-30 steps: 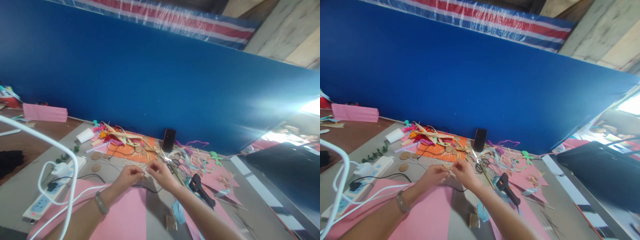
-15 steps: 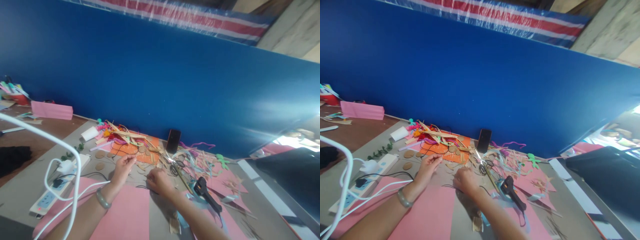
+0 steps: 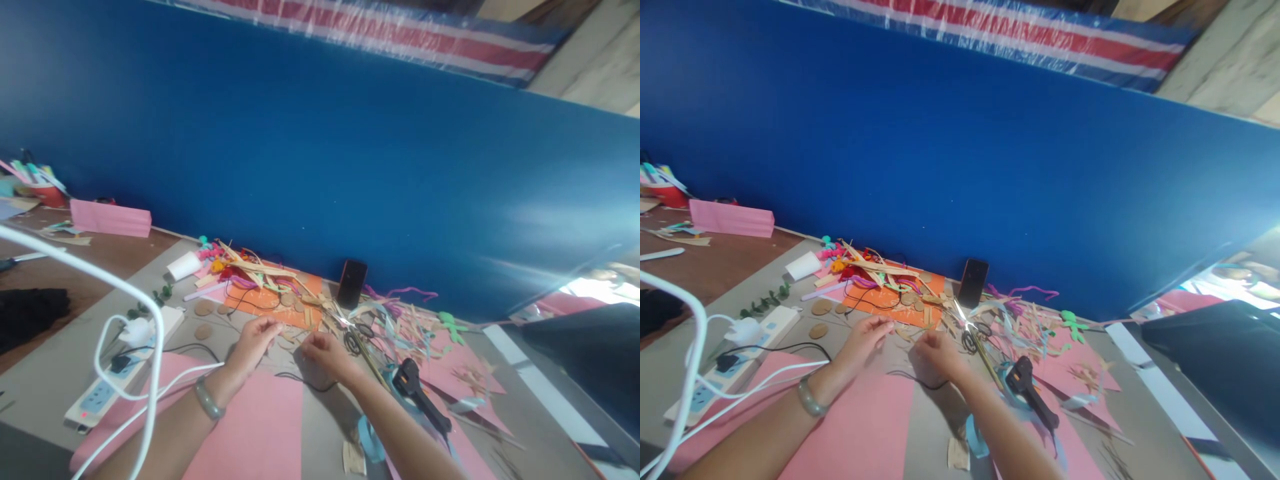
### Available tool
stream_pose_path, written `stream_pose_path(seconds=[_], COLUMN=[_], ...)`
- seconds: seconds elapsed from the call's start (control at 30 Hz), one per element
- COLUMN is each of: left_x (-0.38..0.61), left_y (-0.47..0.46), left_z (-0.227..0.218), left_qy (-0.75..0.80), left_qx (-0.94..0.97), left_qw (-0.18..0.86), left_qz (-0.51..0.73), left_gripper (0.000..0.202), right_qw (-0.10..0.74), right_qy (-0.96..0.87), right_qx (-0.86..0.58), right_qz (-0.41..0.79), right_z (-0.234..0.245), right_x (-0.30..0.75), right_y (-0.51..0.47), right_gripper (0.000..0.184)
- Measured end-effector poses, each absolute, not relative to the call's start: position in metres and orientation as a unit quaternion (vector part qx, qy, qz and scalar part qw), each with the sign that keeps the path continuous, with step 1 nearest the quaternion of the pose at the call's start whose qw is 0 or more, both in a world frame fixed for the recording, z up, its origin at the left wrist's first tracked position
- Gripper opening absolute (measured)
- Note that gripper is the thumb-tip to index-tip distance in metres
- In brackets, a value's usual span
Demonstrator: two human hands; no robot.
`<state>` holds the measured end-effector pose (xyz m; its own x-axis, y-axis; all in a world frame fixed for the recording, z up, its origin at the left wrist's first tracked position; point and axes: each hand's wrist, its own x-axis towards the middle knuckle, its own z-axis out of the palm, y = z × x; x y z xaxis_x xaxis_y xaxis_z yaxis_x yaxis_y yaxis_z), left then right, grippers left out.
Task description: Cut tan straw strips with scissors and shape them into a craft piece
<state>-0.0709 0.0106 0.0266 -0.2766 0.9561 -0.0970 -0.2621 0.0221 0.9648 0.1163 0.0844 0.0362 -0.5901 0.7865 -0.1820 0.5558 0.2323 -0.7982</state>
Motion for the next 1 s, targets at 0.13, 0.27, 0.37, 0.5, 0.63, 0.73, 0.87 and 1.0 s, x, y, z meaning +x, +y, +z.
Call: stream_pose_path(seconds=[0.13, 0.27, 0.37, 0.5, 0.63, 0.73, 0.87, 1.0], left_x=[-0.066, -0.066, -0.068, -0.072, -0.074, -0.076, -0.079, -0.079], left_y=[0.006, 0.005, 0.007, 0.011, 0.015, 0.019, 0.023, 0.023], left_z=[0.028, 0.029, 0.027, 0.021, 0.014, 0.009, 0.006, 0.007], left_qy=[0.525, 0.538, 0.550, 0.553, 0.552, 0.546, 0.535, 0.531], left_qx=[0.380, 0.389, 0.369, 0.357, 0.340, 0.313, 0.300, 0.293], left_qw=[0.529, 0.518, 0.495, 0.467, 0.454, 0.454, 0.458, 0.462], left_qz=[0.548, 0.539, 0.562, 0.591, 0.611, 0.630, 0.644, 0.648], left_gripper=[0.030, 0.029, 0.031, 0.033, 0.031, 0.031, 0.033, 0.034], right_qw=[0.128, 0.119, 0.102, 0.091, 0.075, 0.068, 0.082, 0.123], right_qy=[-0.764, -0.781, -0.812, -0.854, -0.889, -0.899, -0.895, -0.866], right_qx=[-0.436, -0.440, -0.438, -0.432, -0.401, -0.394, -0.395, -0.406], right_qz=[0.459, 0.427, 0.372, 0.277, 0.209, 0.178, 0.192, 0.265], right_z=[0.038, 0.040, 0.043, 0.047, 0.049, 0.046, 0.042, 0.038], right_x=[0.119, 0.122, 0.122, 0.110, 0.089, 0.076, 0.071, 0.080], right_y=[0.086, 0.090, 0.093, 0.094, 0.094, 0.094, 0.095, 0.100], right_gripper=[0.020, 0.020, 0.014, 0.010, 0.011, 0.013, 0.016, 0.016])
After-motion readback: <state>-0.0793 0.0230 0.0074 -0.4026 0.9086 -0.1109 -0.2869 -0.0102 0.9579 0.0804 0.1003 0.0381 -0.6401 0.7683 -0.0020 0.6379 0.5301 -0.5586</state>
